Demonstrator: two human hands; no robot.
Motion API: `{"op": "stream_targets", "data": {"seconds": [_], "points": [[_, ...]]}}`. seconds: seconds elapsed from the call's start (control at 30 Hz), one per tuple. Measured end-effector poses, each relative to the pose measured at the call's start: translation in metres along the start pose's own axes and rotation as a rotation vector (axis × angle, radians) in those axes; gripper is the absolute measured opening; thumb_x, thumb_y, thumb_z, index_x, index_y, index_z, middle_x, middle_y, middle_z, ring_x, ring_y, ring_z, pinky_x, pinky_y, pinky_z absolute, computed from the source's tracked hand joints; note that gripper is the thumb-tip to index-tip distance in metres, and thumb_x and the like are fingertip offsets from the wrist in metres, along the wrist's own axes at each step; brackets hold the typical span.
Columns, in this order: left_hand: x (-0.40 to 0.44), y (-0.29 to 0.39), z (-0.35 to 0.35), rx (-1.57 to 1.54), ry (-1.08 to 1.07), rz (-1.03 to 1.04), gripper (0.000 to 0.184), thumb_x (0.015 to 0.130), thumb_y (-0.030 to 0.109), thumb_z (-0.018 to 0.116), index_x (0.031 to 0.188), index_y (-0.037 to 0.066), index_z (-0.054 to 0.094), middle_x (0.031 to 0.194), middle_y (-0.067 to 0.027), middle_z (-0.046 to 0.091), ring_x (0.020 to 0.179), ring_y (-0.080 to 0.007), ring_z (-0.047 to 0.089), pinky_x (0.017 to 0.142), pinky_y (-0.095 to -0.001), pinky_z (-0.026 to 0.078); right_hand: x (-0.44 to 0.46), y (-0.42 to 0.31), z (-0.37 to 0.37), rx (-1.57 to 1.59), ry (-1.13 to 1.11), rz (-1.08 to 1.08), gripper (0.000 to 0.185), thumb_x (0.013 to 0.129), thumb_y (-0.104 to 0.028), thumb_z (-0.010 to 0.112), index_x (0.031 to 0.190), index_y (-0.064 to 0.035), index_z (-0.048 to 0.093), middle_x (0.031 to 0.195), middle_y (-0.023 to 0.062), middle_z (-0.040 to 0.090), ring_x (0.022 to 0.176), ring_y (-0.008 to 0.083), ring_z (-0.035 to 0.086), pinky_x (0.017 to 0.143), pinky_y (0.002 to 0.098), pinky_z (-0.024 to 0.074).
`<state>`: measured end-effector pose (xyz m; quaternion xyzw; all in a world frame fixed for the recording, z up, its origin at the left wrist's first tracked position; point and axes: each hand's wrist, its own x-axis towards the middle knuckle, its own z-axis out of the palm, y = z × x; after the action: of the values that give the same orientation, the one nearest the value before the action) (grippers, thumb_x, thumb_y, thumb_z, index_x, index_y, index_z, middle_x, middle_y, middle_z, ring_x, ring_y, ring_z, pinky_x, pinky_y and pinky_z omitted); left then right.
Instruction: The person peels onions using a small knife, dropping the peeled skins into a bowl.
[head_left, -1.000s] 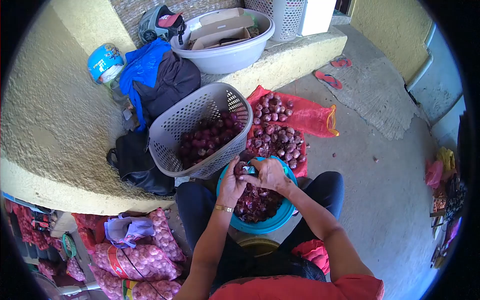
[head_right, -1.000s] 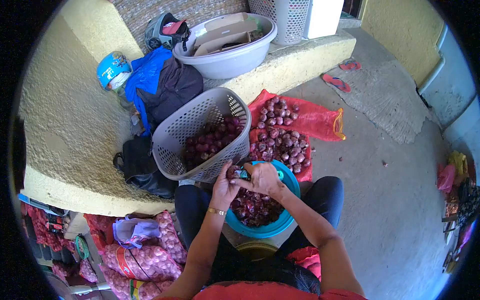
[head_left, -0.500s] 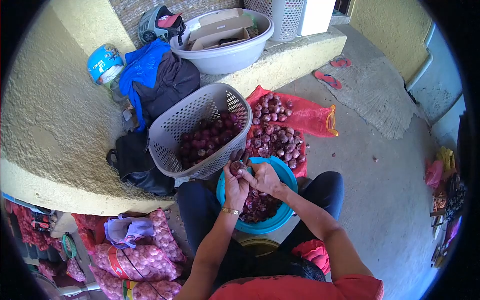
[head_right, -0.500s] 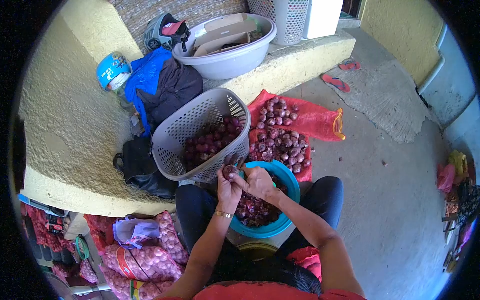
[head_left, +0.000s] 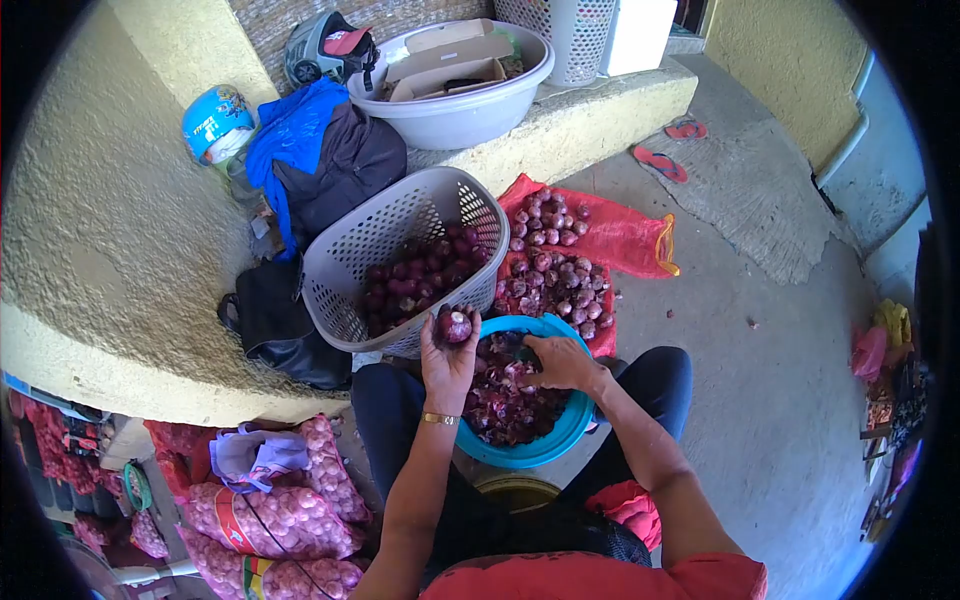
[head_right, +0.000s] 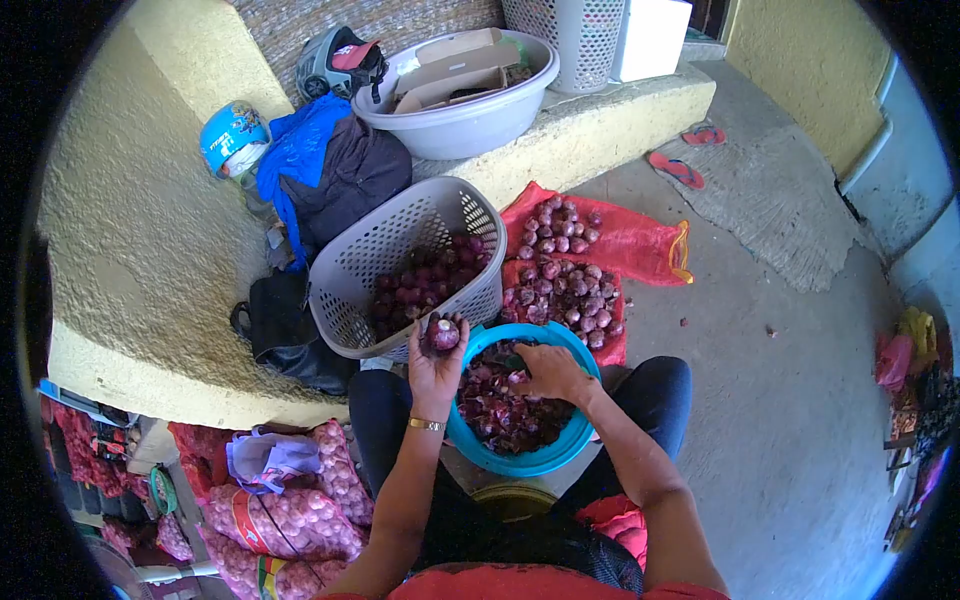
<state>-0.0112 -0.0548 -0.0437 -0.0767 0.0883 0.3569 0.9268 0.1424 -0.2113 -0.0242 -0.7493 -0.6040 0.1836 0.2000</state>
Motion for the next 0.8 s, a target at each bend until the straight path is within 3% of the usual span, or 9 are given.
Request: {"op": "stream_targets", "data": {"seconds": [0.07,0.13,0.23,0.27,0.37,0.43,0.53,0.8], "points": [[-0.003,-0.001,0.008,0.017,-0.034,-0.003,0.028,0.093,0.016,0.055,0.113,-0.004,0.055,0.115,-0.0214,0.057,0.114,-0.0344,0.052,0.105,-0.0497,0.041,0.002,-0.001,0.001,0.016,-0.055,0.009,0.061,0.076,-0.051,0.071,0.111,-0.0028,0.057,0.085,0.0211,0.065,0.084,0.0390,0.063,0.075,0.0482,0.0472],[-0.006,-0.003,0.013,0.166,-0.002,-0.007,0.027,0.092,0.015,0.060,0.114,0.000,0.054,0.117,-0.0158,0.057,0.113,-0.0296,0.054,0.100,-0.0472,0.047,0.007,-0.003,0.002,0.123,0.160,-0.012,0.052,0.083,-0.046,0.067,0.110,-0.0016,0.057,0.081,0.0218,0.064,0.079,0.0383,0.063,0.070,0.0467,0.0484],[-0.001,-0.003,0.005,0.283,0.005,-0.055,0.029,0.093,0.016,0.059,0.117,0.001,0.053,0.121,-0.0129,0.055,0.115,-0.0255,0.054,0.098,-0.0457,0.049,0.014,-0.016,-0.014,0.269,0.259,0.001,0.044,0.087,-0.040,0.065,0.107,-0.0016,0.058,0.076,0.0214,0.063,0.071,0.0374,0.063,0.063,0.0443,0.0488],[-0.001,-0.004,0.004,0.283,0.003,-0.056,0.029,0.093,0.016,0.059,0.117,0.001,0.053,0.121,-0.0129,0.055,0.115,-0.0255,0.054,0.098,-0.0457,0.049,0.017,-0.021,-0.018,0.249,0.363,-0.044,0.047,0.084,-0.041,0.069,0.102,0.0009,0.058,0.071,0.0194,0.062,0.065,0.0374,0.062,0.056,0.0427,0.0474],[-0.010,-0.013,0.013,0.394,0.017,-0.018,0.027,0.095,0.013,0.055,0.118,0.000,0.053,0.120,-0.0161,0.059,0.113,-0.0277,0.057,0.099,-0.0451,0.050,0.022,-0.025,-0.021,0.202,0.454,-0.078,0.050,0.082,-0.043,0.070,0.100,0.0016,0.057,0.074,0.0184,0.060,0.070,0.0379,0.061,0.060,0.0432,0.0465],[-0.014,-0.016,0.018,0.528,-0.008,-0.052,0.024,0.095,0.016,0.058,0.114,0.003,0.057,0.116,-0.0111,0.062,0.103,-0.0210,0.063,0.088,-0.0377,0.056,0.025,-0.031,-0.028,0.169,0.473,-0.096,0.051,0.080,-0.044,0.071,0.096,0.0023,0.057,0.073,0.0174,0.060,0.069,0.0364,0.061,0.060,0.0426,0.0472],[-0.013,-0.017,0.017,0.654,-0.010,-0.070,0.025,0.095,0.018,0.058,0.116,0.005,0.055,0.111,-0.0064,0.061,0.100,-0.0173,0.062,0.085,-0.0342,0.056,0.027,-0.036,-0.035,0.093,0.481,-0.125,0.051,0.077,-0.046,0.073,0.089,0.0012,0.057,0.073,0.0152,0.060,0.069,0.0337,0.061,0.060,0.0415,0.0484],[-0.015,-0.024,0.022,0.560,-0.025,-0.115,0.023,0.097,0.017,0.054,0.116,0.005,0.056,0.110,-0.0069,0.062,0.098,-0.0168,0.062,0.080,-0.0316,0.057,0.028,-0.031,-0.029,-0.045,0.521,-0.148,0.050,0.076,-0.052,0.069,0.084,-0.0047,0.056,0.072,0.0103,0.059,0.071,0.0295,0.062,0.056,0.0400,0.0486]]}}
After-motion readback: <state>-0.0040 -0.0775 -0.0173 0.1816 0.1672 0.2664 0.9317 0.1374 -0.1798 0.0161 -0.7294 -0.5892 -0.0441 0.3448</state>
